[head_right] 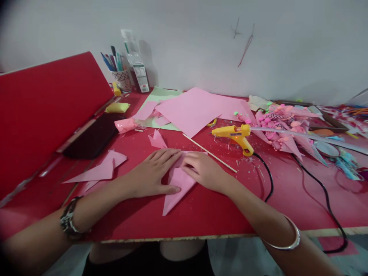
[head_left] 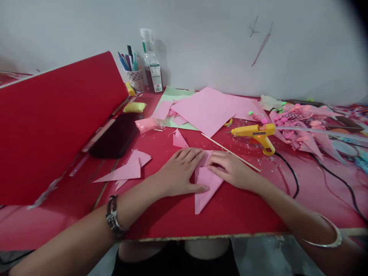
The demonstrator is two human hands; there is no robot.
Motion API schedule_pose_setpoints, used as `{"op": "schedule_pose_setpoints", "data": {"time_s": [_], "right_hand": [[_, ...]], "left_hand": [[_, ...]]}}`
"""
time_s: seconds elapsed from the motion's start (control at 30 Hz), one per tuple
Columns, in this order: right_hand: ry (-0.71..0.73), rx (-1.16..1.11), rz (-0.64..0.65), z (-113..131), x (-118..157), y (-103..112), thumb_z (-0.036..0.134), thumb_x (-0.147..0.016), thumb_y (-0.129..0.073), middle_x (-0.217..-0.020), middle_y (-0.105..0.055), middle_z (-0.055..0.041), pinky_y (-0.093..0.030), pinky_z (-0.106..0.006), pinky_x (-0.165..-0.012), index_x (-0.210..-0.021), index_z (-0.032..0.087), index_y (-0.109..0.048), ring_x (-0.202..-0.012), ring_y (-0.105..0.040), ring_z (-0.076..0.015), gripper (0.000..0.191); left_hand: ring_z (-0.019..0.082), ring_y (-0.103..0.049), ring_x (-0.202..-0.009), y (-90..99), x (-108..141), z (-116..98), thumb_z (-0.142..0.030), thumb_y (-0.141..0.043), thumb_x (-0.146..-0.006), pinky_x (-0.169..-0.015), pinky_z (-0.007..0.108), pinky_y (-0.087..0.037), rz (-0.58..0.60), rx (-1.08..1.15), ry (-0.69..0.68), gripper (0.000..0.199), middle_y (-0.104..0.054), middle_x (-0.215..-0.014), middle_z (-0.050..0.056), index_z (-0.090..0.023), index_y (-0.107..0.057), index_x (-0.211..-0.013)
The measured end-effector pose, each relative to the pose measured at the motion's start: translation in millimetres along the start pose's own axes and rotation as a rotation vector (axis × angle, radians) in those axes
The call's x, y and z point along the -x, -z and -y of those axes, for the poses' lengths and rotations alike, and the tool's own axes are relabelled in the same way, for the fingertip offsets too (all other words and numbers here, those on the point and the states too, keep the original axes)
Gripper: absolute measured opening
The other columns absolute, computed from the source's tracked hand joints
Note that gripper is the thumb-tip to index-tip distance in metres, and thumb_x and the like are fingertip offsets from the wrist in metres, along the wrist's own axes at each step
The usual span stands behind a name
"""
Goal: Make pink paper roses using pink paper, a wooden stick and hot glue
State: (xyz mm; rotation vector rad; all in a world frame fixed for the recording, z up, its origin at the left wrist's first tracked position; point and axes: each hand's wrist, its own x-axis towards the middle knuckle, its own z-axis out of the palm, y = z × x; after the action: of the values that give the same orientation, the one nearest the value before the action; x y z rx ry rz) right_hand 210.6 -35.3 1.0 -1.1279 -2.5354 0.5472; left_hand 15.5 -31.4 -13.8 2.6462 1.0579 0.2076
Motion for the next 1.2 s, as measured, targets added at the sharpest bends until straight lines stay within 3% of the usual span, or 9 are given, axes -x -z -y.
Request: {"op": "schedule_pose_setpoints", "data": {"time_s": [0.27, 0.53, 0.83, 1.2], "right_hand": [[-0.022, 0.156, -0.068, 0, -5, -16, 0.024, -0.084, -0.041, -0.071, -0.054, -0.0021, -0.034, -0.026, -0.066, -0.071, 0.016, -0.049, -0.069, -0.047, -0.0139, 0.017], [-0.098, 0.131, -0.117, 1, -4, -18, 0.028, -0.082, -0.044, -0.064, -0.051, 0.0003, -0.031, -0.023, -0.059, -0.067, 0.017, -0.047, -0.063, -0.045, -0.0123, 0.019], [-0.149, 0.123, -0.137, 3, -8, -20, 0.027, -0.082, -0.045, -0.064, -0.051, 0.0004, -0.031, -0.023, -0.059, -0.066, 0.017, -0.046, -0.062, -0.045, -0.0121, 0.019], [-0.177, 0.11, -0.144, 6, -8, -19, 0.024, -0.08, -0.048, -0.065, -0.053, -0.0002, -0.033, -0.022, -0.059, -0.065, 0.016, -0.048, -0.063, -0.046, -0.0118, 0.016]], "left_hand": [[0.026, -0.02, -0.125, -1.9, 1, 4, -0.069, -0.036, -0.068, -0.101, 0.039, -0.016, -0.013, -0.02, -0.019, 0.086, -0.022, -0.139, 0.007, -0.02, -0.011, -0.134], [0.027, -0.023, -0.124, -1.8, 4, 4, -0.07, -0.037, -0.065, -0.102, 0.039, -0.014, -0.029, -0.057, -0.022, 0.089, -0.023, -0.138, 0.009, -0.018, -0.014, -0.134], [0.027, -0.014, -0.127, -2.5, 11, 0, -0.071, -0.036, -0.065, -0.103, 0.04, -0.012, -0.011, -0.047, 0.0, 0.091, -0.019, -0.139, 0.008, -0.018, -0.011, -0.134], [0.028, -0.021, -0.124, -1.9, 19, -8, -0.071, -0.041, -0.062, -0.103, 0.043, -0.015, -0.028, -0.062, 0.035, 0.093, -0.025, -0.136, 0.01, -0.016, -0.016, -0.133]]}}
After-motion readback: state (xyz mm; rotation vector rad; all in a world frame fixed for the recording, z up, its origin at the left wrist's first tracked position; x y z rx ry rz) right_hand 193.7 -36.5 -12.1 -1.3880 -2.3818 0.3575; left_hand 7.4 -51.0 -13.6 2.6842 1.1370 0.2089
